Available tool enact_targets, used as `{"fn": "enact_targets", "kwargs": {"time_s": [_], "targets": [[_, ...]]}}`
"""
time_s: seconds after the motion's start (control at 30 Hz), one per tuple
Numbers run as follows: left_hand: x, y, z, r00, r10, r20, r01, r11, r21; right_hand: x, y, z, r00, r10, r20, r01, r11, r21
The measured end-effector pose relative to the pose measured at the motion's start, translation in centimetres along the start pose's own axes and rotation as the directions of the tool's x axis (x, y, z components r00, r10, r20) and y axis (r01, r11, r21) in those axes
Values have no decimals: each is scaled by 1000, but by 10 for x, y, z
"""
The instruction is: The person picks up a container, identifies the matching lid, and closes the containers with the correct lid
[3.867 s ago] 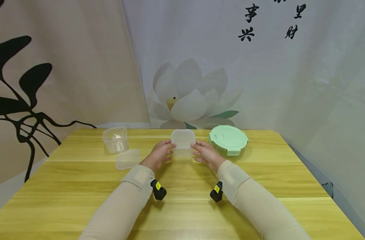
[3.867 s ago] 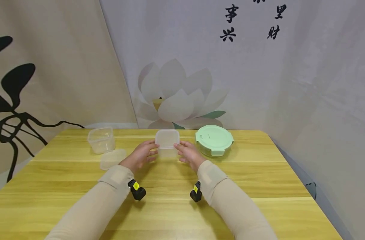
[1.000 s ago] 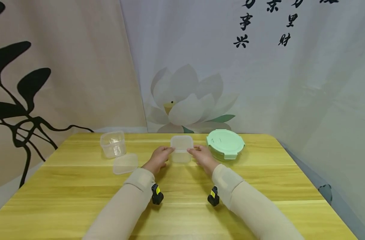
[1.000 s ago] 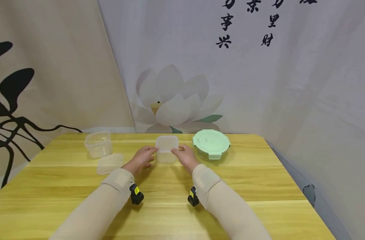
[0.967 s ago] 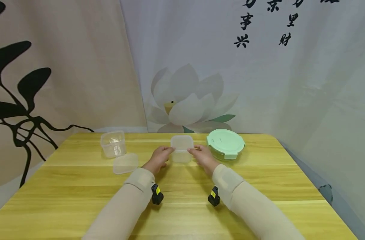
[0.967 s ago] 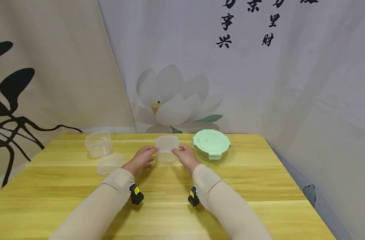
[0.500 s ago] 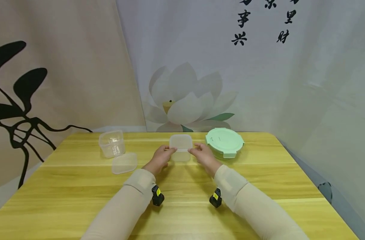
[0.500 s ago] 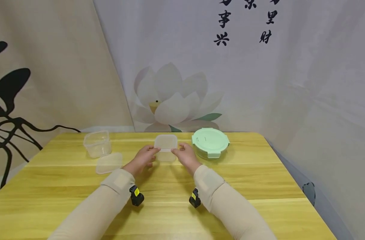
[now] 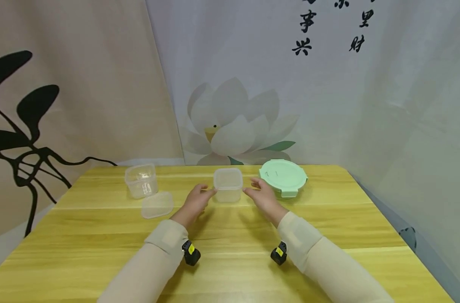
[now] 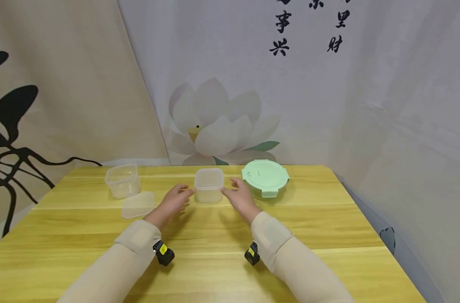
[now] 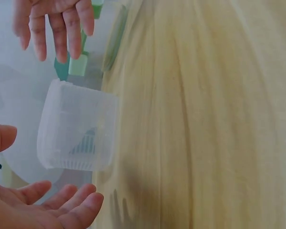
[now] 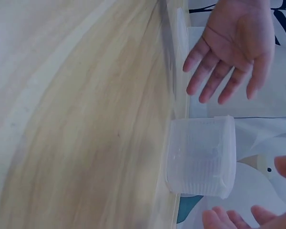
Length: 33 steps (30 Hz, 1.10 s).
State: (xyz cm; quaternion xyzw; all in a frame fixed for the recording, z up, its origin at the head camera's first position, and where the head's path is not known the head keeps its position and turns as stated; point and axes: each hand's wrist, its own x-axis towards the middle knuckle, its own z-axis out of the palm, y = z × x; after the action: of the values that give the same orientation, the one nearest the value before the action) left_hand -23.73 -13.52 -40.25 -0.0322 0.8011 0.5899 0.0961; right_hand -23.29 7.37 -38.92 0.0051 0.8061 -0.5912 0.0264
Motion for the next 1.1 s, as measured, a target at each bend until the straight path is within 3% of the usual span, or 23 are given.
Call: {"fn": "enact_targets", "kwargs": {"time_s": [0.43, 0.6, 1.1], "targets": [[-26, -4, -20, 998, 57, 28, -57, 998, 21, -14, -5, -3, 999, -27, 28, 26, 999, 38], [-36, -6, -28, 997, 73, 6, -73, 996, 47, -16, -7, -3, 998, -49, 32, 48, 998, 50], [-61, -3, -73, 995, 98, -37, -94, 992, 89, -20, -26, 1, 997, -53, 62, 47, 993, 106]]}}
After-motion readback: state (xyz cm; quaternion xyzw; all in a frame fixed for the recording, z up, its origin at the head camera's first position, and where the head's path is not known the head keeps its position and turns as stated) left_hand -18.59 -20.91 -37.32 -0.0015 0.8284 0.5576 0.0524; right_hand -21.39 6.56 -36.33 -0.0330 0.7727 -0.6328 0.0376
